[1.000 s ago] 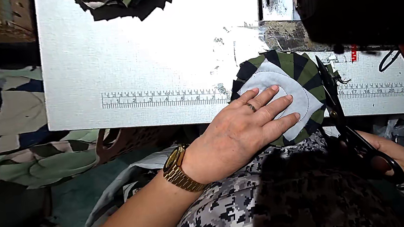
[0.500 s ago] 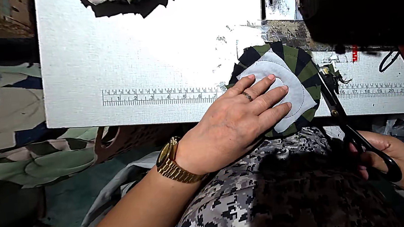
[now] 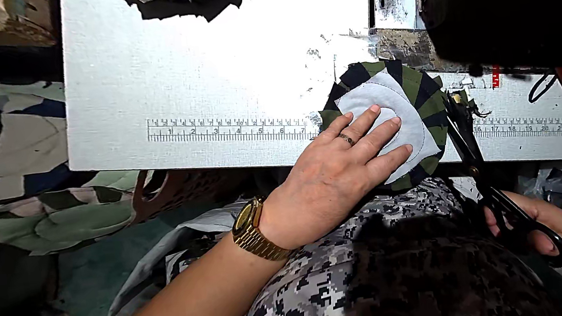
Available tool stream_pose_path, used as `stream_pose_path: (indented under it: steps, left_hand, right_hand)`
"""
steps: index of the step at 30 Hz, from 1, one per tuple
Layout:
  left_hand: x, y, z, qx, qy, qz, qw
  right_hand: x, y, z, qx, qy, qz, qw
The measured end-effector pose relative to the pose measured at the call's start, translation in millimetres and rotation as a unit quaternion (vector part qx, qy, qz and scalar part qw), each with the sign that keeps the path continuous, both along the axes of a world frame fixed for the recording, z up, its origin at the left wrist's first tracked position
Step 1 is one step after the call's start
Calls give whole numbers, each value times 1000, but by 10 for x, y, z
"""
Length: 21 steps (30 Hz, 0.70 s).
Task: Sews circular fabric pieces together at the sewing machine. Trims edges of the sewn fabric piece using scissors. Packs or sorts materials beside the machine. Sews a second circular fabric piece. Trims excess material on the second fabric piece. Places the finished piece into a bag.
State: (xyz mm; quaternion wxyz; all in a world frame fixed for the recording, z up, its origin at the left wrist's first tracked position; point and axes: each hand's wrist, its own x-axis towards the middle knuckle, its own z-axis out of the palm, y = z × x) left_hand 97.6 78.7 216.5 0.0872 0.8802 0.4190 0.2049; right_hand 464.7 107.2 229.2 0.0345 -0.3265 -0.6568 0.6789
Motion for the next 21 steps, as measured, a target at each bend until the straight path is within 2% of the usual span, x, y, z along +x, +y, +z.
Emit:
stream_pose_path:
  steps: [6,9,21]
  left_hand:
    - [-14,-25,-35,4,-20,-37,999]
    - [-14,-32,-44,4,-25,-36,999]
    - [-186,106,37,0,3,-24,1000]
  right_hand:
    - [-117,52,-32,-3,14,-13,1000]
    - [-136,31,-27,-24,21,-52,998]
    - [-195,-102,43,18,7,-135,991]
